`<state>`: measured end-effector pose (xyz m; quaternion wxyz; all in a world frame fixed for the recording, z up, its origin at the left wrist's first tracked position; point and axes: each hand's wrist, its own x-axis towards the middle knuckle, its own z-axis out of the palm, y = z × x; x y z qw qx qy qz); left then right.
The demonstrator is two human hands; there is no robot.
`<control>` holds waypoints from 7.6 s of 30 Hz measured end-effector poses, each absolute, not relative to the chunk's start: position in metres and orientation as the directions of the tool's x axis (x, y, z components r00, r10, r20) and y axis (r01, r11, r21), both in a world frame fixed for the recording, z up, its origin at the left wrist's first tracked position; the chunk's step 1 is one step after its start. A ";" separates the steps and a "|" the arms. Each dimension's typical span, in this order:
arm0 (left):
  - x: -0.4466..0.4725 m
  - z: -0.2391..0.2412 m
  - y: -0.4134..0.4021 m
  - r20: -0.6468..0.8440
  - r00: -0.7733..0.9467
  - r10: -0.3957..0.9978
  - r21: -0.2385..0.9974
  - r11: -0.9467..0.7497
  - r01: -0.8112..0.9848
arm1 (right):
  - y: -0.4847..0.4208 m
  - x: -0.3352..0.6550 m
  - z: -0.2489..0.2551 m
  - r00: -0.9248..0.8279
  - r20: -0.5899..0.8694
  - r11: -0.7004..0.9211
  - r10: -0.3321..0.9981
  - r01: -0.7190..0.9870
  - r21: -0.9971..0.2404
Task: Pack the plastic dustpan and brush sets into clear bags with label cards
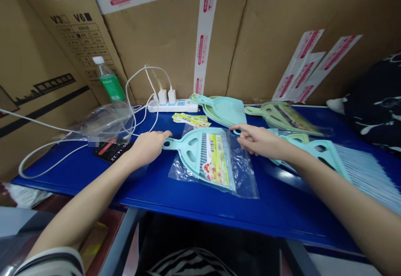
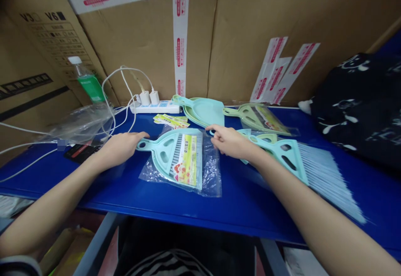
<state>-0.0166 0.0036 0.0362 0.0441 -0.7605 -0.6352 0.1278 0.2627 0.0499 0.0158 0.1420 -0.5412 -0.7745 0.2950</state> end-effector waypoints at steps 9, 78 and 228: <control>-0.018 0.036 0.004 -0.122 0.161 0.979 -0.246 -0.187 0.951 | 0.044 0.256 0.021 -0.307 -0.174 0.130 0.935 0.758 -0.639; -0.014 0.038 0.004 0.032 0.116 0.993 -0.249 -0.105 0.963 | 0.051 0.262 0.016 -0.386 0.003 0.367 0.922 0.875 -0.315; -0.013 0.035 0.003 -0.048 0.105 0.993 -0.307 -0.114 0.945 | 0.050 0.263 0.018 -0.349 -0.020 0.344 0.937 0.930 -0.132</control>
